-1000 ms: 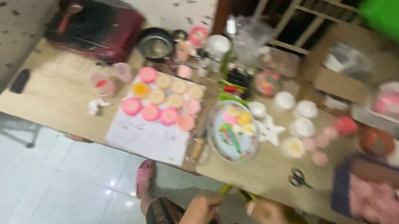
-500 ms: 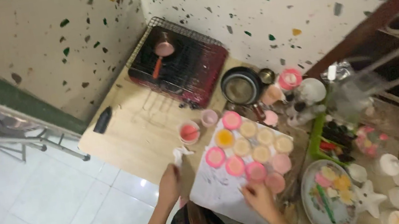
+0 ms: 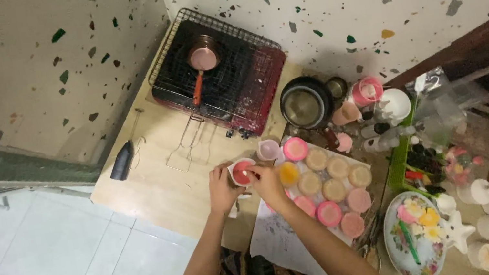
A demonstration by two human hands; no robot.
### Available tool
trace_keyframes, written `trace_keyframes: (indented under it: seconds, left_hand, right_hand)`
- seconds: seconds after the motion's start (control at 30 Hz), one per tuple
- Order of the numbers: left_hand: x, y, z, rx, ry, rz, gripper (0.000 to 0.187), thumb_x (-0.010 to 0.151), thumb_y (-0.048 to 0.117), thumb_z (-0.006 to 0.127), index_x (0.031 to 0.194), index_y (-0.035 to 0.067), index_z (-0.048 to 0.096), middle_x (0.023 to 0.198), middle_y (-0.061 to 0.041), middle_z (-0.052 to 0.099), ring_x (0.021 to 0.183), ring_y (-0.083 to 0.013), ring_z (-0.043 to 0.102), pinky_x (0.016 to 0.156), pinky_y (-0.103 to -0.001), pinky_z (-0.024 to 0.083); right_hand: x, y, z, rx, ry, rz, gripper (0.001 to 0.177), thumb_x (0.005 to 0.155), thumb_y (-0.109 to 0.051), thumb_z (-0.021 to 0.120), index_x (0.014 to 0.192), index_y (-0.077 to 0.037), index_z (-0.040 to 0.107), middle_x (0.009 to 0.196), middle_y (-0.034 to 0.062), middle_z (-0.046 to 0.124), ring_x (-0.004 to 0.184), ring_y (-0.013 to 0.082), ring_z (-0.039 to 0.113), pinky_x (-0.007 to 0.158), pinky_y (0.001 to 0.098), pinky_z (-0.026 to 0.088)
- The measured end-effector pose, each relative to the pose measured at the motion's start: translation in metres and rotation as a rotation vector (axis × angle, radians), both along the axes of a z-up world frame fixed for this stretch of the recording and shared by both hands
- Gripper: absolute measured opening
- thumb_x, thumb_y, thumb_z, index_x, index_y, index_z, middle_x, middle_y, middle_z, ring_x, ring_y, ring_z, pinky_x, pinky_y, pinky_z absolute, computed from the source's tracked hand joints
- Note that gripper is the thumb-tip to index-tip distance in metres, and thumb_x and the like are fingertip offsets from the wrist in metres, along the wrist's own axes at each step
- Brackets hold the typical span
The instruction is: The recorder assembles decorative candles by attaching wax flowers to bases and then packages them into boxes.
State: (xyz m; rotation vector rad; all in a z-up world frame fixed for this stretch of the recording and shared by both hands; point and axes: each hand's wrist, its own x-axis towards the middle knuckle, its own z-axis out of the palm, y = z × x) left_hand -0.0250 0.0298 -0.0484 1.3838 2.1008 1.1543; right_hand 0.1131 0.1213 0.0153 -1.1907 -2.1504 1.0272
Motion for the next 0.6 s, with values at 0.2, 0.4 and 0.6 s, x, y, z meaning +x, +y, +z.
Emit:
trace_keyframes:
  seconds: [0.2,0.4,0.6]
  left_hand:
    - [-0.012,0.006,0.013,0.061,-0.059,-0.045,0.086,0.043,0.014,0.094,0.122,0.003,0.062,0.127,-0.015,0.061,0.118,-0.0386,0.054,0.101,-0.045,0.046]
    - [-0.007,0.004,0.016,0.058,-0.038,-0.048,0.077,0.05,0.016,0.094,0.119,0.002,0.064,0.128,-0.013,0.063,0.121,-0.0358,0.054,0.103,-0.044,0.046]
    - [-0.003,0.001,0.008,-0.039,-0.037,-0.027,0.073,0.05,0.018,0.093,0.116,0.002,0.067,0.137,-0.009,0.062,0.131,-0.031,0.053,0.101,-0.043,0.046]
  right_hand:
    - [0.007,0.009,0.003,0.387,-0.342,0.267,0.014,0.089,-0.013,0.069,0.099,-0.004,0.073,0.097,0.0165,0.071,0.083,0.0366,0.071,0.069,0.0456,0.056]
    - [-0.002,0.002,0.037,0.37,-0.285,0.404,0.016,0.086,-0.018,0.071,0.091,-0.003,0.071,0.096,0.0171,0.07,0.079,0.0354,0.069,0.067,0.0449,0.056]
    - [-0.003,0.002,0.03,0.524,-0.424,0.49,0.011,0.08,-0.015,0.07,0.083,-0.005,0.07,0.095,0.0133,0.071,0.083,0.0318,0.071,0.064,0.0436,0.055]
